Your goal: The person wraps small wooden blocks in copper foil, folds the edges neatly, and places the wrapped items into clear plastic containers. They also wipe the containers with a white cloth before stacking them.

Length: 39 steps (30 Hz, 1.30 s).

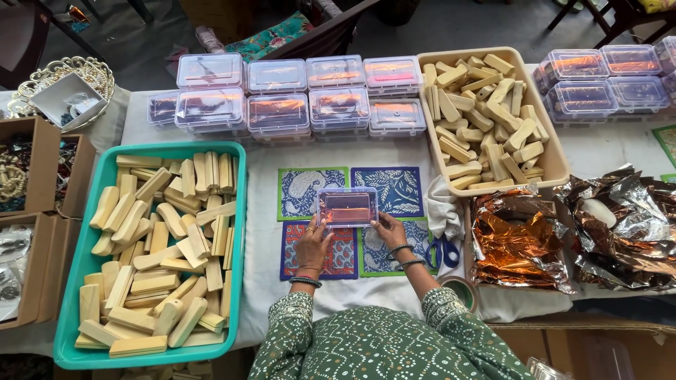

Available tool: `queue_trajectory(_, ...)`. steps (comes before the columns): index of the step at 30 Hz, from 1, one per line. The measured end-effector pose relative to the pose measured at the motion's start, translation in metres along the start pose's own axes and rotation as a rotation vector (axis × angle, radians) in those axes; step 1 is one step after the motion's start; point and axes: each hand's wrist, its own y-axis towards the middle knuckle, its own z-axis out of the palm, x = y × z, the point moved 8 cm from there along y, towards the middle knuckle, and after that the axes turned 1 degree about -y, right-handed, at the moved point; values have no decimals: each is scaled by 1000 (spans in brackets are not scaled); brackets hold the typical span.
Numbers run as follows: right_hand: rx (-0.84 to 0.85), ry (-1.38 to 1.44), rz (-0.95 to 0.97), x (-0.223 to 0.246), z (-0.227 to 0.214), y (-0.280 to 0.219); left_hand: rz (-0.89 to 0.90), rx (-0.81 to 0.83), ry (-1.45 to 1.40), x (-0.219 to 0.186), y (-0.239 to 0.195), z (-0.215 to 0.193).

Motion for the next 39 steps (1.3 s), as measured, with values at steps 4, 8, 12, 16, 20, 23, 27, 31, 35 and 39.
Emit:
queue_trajectory(4, 27, 70, -16, -17, 1, 14, 84, -24, 107, -6, 5, -3)
queue_trajectory(8, 45, 62, 46, -24, -2, 24, 161, -114, 121, -8, 13, 4)
queue_trajectory(12, 73, 95, 76, -19, 0, 21, 153, -88, 109, -8, 14, 6)
queue_trajectory(16, 35, 32, 126, -22, -3, 5, 160, -106, 86, -9, 7, 2)
queue_trajectory(20, -14, 40, -50, -13, -3, -7, 201, -149, 71, -3, 3, 12)
queue_trajectory(23, -20, 122, -46, 7, 0, -20, 232, -195, 66, -5, 3, 8)
queue_trajectory(27, -20, 117, 89, 11, 2, -23, 199, -97, 101, 7, 16, 26)
queue_trajectory(31, 9, 208, -30, -3, 5, -4, 158, -21, 85, 4, 17, 15)
queue_trajectory(35, -58, 233, 225, -19, 3, -3, 144, -48, -4, 1, 7, 9)
queue_trajectory(39, 22, 367, 304, -20, 15, -10, 116, -157, -107, 4, -4, -3)
